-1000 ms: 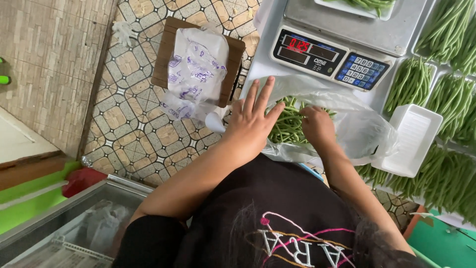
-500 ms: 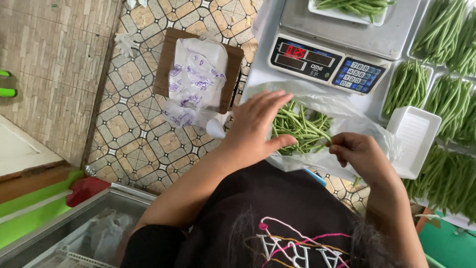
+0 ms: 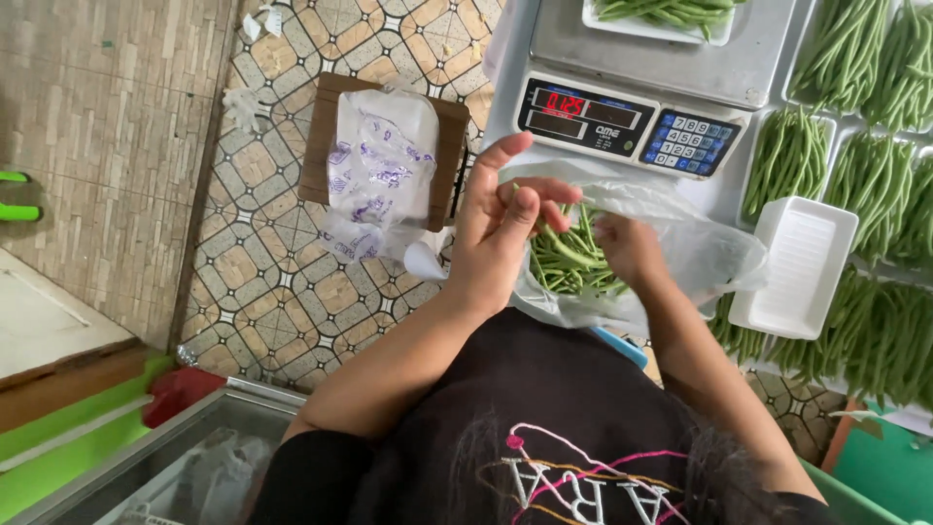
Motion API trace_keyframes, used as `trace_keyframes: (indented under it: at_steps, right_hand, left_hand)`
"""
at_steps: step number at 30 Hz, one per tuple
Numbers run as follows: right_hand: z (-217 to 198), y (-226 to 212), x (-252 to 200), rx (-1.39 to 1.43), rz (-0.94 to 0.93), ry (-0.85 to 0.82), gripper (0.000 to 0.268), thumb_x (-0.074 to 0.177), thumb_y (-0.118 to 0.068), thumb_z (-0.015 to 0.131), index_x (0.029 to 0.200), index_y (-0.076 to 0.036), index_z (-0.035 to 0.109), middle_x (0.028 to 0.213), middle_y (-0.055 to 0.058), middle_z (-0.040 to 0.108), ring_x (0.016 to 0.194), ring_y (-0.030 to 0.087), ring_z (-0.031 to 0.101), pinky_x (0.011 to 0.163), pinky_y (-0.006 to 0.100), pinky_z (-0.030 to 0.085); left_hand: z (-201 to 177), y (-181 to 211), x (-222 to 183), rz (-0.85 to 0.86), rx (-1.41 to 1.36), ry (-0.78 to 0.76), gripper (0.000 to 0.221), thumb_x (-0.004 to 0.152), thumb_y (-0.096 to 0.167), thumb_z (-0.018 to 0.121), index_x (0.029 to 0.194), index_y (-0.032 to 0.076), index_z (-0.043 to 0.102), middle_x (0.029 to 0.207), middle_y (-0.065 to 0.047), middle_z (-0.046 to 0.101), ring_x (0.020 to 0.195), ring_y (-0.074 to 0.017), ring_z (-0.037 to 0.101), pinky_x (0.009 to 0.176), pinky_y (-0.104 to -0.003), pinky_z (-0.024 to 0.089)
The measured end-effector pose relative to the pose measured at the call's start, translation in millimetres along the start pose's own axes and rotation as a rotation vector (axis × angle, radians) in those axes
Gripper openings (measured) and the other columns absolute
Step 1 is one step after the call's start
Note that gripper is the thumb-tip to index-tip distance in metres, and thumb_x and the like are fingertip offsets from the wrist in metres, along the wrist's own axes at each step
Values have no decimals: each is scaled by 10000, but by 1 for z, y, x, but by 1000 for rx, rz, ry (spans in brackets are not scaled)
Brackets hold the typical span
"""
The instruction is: Sorting, weighing, and packaging green beans into plastic bags using a digital scale.
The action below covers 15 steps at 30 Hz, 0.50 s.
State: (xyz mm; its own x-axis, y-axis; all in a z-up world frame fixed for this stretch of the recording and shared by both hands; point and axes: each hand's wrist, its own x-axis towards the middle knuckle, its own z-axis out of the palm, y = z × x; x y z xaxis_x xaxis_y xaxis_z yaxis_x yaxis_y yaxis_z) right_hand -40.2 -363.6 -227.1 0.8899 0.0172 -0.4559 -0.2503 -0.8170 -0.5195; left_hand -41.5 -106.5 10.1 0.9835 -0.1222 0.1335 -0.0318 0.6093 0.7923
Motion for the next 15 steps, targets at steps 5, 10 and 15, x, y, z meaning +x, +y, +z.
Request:
trace_keyframes:
  at_steps: [5,10,15]
  right_hand:
    - [33,-6,9,-354,21,105,272,941,-360,689,1128,-169,738,1019,154,676,941,397,717,785,502,618]
    - [2,-24,-22,-289,-83,145,241,932,-311,655,994,-94,741,893,150,651,875,423,704,733,541,600]
    - [-41,-26,-59,14,-250,299,209,920,-263,718,1001,-77,669,855,132,647,893,349,667,725,474,556]
  left_hand:
    - [2,-3,-11,-125,-49,55,431,1118,373,439,1435,86,396,1022,-135,724,660,-60,520,560,-156,406]
    - [-1,-6,-15,-248,-230,67,495,1121,460,377,1440,84,412,964,-115,706,614,-36,451,504,-151,333]
    - [-8,-16,-16,-332,-272,70,274,1092,65,480,1362,21,502,1166,-218,684,875,-139,592,778,-236,518]
